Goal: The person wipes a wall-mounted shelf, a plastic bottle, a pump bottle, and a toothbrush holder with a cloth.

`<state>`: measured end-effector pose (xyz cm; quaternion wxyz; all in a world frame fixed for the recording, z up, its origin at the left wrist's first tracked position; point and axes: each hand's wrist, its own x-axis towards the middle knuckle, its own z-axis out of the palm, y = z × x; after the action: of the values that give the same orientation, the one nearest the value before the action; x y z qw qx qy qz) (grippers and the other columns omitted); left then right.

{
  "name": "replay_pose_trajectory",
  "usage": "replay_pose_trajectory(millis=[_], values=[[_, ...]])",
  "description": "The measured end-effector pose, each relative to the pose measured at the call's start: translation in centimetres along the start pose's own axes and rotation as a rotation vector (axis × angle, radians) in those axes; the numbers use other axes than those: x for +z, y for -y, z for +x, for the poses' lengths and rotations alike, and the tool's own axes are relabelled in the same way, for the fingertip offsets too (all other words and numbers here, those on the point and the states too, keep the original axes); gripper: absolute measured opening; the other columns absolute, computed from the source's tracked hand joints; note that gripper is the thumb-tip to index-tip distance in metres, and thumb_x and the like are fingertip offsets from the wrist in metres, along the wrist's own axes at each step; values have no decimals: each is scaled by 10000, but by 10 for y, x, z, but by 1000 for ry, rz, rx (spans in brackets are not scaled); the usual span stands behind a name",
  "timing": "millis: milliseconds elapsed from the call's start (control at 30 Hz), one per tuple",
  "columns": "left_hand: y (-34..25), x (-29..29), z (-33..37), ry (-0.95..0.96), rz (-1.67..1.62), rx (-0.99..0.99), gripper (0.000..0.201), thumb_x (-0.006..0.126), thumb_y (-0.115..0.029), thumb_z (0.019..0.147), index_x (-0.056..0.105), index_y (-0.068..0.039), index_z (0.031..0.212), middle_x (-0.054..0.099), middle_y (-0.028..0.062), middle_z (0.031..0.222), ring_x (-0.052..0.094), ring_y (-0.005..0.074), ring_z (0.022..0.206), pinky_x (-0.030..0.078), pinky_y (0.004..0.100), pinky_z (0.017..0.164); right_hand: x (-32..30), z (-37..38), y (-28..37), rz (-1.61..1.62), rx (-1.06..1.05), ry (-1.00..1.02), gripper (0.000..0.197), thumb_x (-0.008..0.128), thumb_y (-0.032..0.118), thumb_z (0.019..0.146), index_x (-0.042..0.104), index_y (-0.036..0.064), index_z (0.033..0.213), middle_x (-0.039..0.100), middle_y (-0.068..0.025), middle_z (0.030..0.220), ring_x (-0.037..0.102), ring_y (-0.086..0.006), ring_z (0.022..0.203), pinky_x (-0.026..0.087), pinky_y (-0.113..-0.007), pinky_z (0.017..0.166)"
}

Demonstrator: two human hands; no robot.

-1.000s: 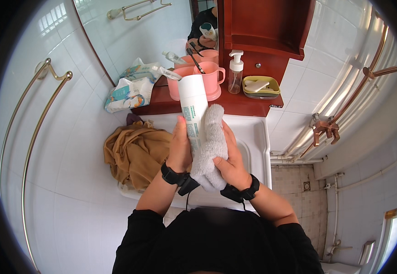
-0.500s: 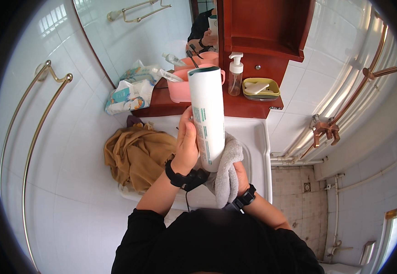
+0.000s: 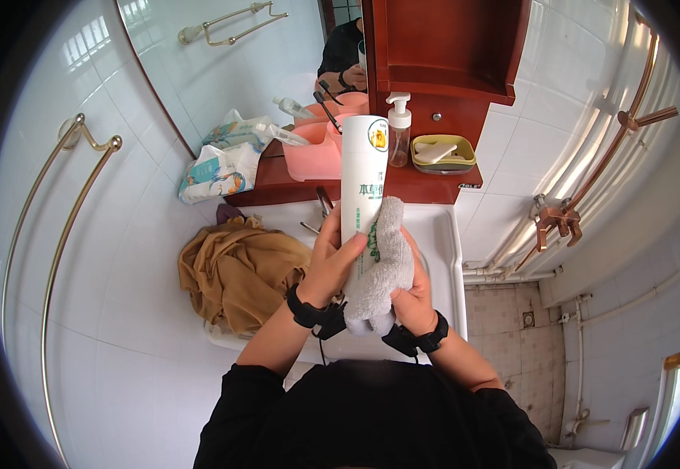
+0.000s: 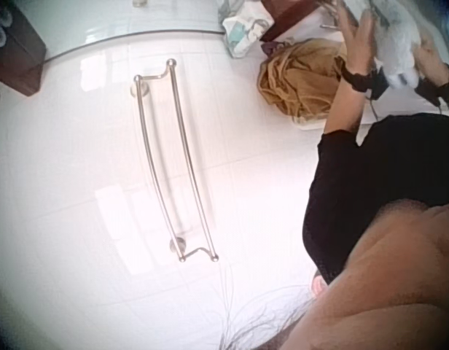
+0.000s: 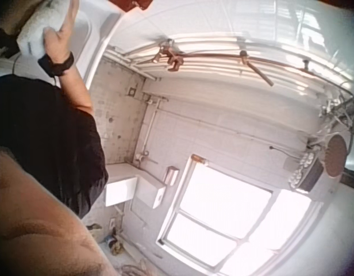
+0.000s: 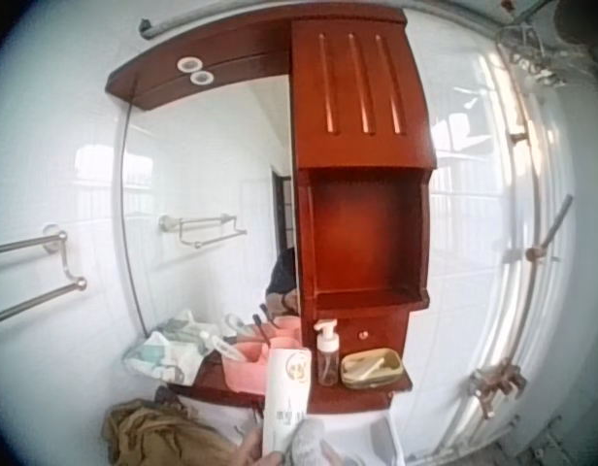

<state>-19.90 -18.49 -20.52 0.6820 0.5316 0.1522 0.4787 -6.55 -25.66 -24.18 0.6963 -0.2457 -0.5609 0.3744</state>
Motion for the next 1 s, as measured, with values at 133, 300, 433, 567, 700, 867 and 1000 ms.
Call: replay_pose_trajectory(millis=[133, 300, 433, 567, 700, 867, 1000], values=[[3, 2, -2, 19, -66, -38, 588, 518, -143, 905, 231, -39, 1408, 408, 99, 1347, 435, 176, 1211, 354, 327, 1011, -7, 18, 7, -164, -119, 46, 663, 577, 323, 858, 361, -37, 1371, 167, -238, 1488, 180, -329, 1390, 193, -410, 1092], [16, -3, -2, 55, -5, -42, 601, 555, -172, 898, 247, -88, 1407, 415, 72, 1340, 465, 178, 1192, 402, 330, 987, -11, 44, 15, -329, -239, 88, 647, 561, 287, 848, 357, -29, 1375, 151, -250, 1491, 181, -356, 1389, 197, -409, 1090], [25, -8, -6, 135, 48, -22, 600, 553, -176, 911, 236, -109, 1417, 414, 63, 1350, 468, 171, 1191, 420, 326, 972, -12, 64, 21, -348, -304, 65, 644, 547, 282, 848, 351, -27, 1377, 142, -251, 1493, 196, -365, 1381, 195, -402, 1092], [17, -2, -13, 92, 51, -105, 566, 534, -203, 909, 287, -33, 1389, 446, 78, 1317, 457, 138, 1174, 393, 298, 964, -19, 78, 29, -231, -164, 22, 632, 538, 296, 866, 348, -16, 1382, 158, -188, 1504, 246, -308, 1360, 212, -369, 1086], [8, -5, -20, 114, -90, -154, 537, 513, -265, 914, 334, -12, 1352, 520, 107, 1235, 533, 147, 1081, 439, 304, 904, -41, 92, 35, 43, 118, -195, 502, 539, 217, 911, 393, -17, 1331, 518, -133, 1255, 516, -187, 1115, 419, -323, 946], [4, 5, -22, 316, -217, -371, 797, 509, -645, 784, 458, 14, 1228, 584, 162, 1036, 611, 233, 765, 497, 321, 648, -92, 133, 2, 279, 192, -120, 333, 528, 233, 929, 510, 1, 1168, 613, -115, 1044, 618, -179, 885, 530, -307, 752], [5, 8, -20, 403, -436, -420, 886, 503, -688, 763, 372, 6, 1297, 560, 132, 947, 559, 224, 692, 442, 312, 571, -78, 141, 6, 350, 319, 2, 347, 522, 246, 930, 507, 4, 1178, 611, -114, 1055, 616, -178, 897, 529, -307, 761]])
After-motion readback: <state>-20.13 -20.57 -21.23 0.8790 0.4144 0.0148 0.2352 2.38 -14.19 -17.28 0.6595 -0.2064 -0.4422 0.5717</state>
